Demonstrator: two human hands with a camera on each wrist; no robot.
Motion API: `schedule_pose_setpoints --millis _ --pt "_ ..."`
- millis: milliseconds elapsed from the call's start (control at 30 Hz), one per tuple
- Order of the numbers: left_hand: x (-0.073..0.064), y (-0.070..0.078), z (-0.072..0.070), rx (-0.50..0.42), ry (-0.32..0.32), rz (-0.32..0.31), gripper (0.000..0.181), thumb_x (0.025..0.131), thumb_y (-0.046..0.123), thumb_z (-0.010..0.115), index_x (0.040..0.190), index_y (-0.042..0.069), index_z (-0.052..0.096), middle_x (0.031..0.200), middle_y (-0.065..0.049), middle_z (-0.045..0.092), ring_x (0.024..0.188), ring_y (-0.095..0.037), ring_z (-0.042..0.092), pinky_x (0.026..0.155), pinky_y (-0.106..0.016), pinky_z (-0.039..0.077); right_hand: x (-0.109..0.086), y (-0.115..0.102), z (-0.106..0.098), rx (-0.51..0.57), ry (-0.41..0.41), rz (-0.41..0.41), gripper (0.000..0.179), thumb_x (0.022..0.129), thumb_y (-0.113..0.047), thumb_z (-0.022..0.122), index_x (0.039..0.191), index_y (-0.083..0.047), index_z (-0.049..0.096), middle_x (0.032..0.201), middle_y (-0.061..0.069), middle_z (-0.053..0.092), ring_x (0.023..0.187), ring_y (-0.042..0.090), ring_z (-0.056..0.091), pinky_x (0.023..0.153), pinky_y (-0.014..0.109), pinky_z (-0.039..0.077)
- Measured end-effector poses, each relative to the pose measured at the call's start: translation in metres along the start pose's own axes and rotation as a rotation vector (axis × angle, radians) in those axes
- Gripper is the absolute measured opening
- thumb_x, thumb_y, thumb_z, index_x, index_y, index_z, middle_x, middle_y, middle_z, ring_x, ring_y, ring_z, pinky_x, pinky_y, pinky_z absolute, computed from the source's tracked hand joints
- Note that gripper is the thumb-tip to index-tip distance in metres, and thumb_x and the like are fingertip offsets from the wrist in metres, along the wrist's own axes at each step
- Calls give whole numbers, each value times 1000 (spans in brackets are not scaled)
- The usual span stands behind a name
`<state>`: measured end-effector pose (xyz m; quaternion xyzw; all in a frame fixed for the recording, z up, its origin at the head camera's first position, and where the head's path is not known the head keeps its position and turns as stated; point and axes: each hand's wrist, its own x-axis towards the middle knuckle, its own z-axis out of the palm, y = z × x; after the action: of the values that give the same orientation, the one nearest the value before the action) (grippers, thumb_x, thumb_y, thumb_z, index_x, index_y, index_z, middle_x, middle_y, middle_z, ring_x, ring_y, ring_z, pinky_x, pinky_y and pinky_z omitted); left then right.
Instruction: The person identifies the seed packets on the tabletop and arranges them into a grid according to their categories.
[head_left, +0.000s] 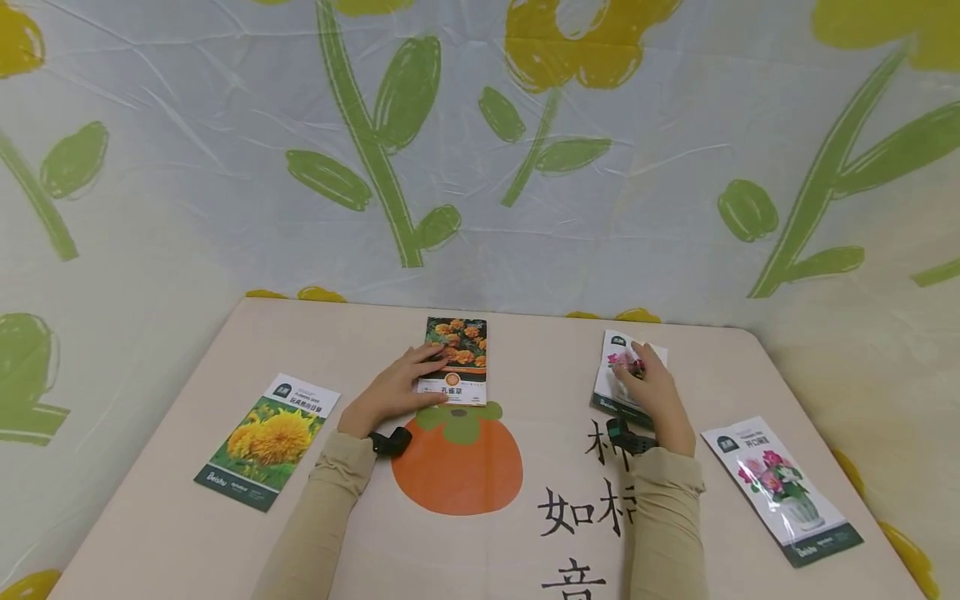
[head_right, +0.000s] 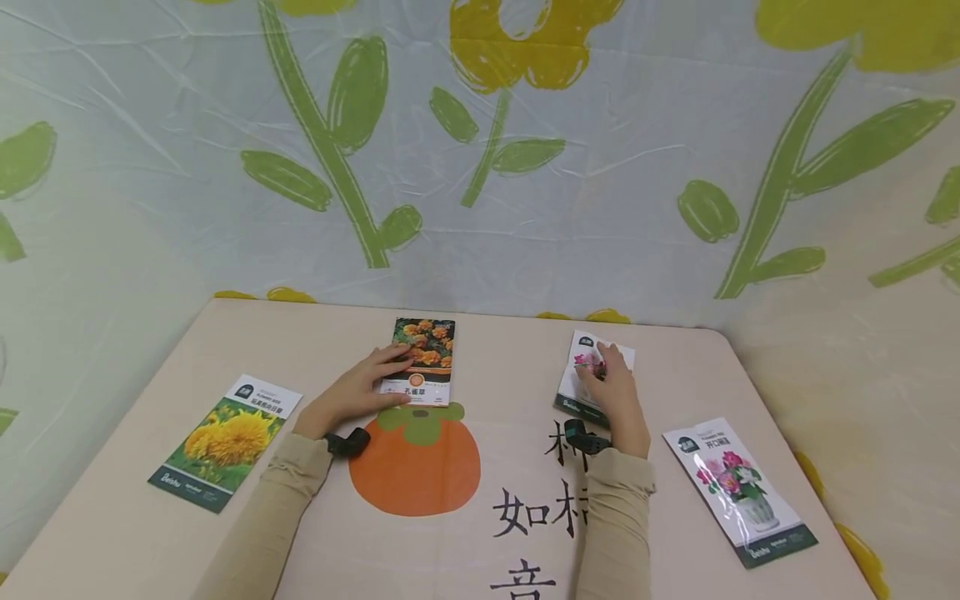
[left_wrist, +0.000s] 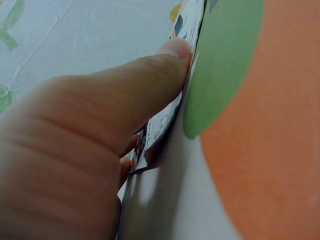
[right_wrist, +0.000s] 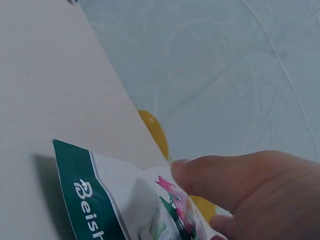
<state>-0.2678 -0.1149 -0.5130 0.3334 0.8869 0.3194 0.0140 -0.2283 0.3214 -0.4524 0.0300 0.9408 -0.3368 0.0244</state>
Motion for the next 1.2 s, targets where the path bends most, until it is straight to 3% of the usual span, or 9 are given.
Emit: schedule_pose_setpoints --millis 267,600,1200 --pt "0 0 0 -2 12 10 70 86 38 78 142 3 53 157 -13 36 148 -33 24 121 -45 13 1 8 4 -14 -63 -37 75 95 -23 57 149 15 20 154 42 0 142 58 -1 112 70 8" --pt "0 3 -1 4 11 -18 69 85 38 78 140 4 56 157 -13 37 147 -34 25 121 -44 15 4 10 8 -16 -101 27 79 99 -27 57 153 9 13 156 37 -12 141 57 -14 110 73 2" --pt "1 1 1 14 5 -38 68 86 39 78 140 5 56 157 -11 37 148 -33 24 121 -43 16 2 8 8 3 -110 41 79 100 -27 56 154 7 11 157 35 -14 142 55 -16 110 73 0"
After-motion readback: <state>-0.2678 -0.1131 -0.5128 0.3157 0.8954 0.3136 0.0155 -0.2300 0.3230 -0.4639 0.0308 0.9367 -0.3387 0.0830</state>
